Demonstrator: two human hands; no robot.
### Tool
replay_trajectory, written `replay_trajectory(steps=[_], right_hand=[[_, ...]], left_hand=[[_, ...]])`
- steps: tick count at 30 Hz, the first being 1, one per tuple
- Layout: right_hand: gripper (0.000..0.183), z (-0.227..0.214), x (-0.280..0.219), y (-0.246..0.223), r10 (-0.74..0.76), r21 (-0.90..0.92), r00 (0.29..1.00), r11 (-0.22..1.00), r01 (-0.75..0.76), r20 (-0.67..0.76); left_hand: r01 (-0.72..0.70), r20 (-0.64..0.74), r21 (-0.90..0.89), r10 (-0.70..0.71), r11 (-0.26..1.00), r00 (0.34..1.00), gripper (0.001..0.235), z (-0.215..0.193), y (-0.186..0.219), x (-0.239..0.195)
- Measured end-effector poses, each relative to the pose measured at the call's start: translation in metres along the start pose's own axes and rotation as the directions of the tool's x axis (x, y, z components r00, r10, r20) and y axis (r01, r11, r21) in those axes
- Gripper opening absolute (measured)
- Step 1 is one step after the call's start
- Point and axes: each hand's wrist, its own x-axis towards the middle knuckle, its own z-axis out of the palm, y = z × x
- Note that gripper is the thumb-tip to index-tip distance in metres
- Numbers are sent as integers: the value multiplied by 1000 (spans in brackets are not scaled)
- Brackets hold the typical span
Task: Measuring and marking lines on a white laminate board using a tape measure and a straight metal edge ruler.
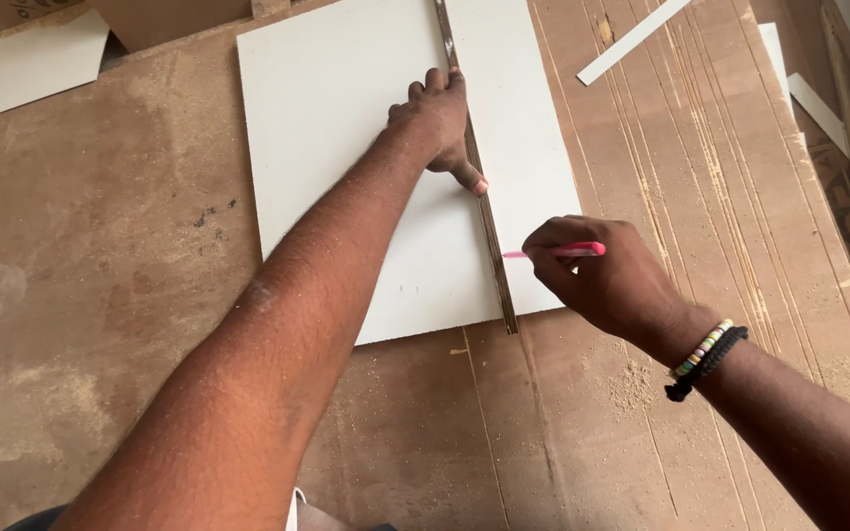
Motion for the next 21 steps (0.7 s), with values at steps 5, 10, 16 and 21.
replay_trajectory(steps=[5,10,16,21], right_hand=[[14,-11,-2,-18,46,-99,993,994,-36,107],[14,0,4,9,-171,22,985,985,171,-23],[14,-38,13,0,4,48,997,999,-7,77],[18,-75,76,2,-21,213,981,975,62,-191]], left_hand=[[7,18,2,-7,1000,1000,166,-2,0,-1],[16,13,-2,-16,1000,1000,165,-1,0,1],[17,24,12,-18,1000,1000,167,-2,0,2],[-15,-14,-22,14,1000,1000,166,-5,-1,0]])
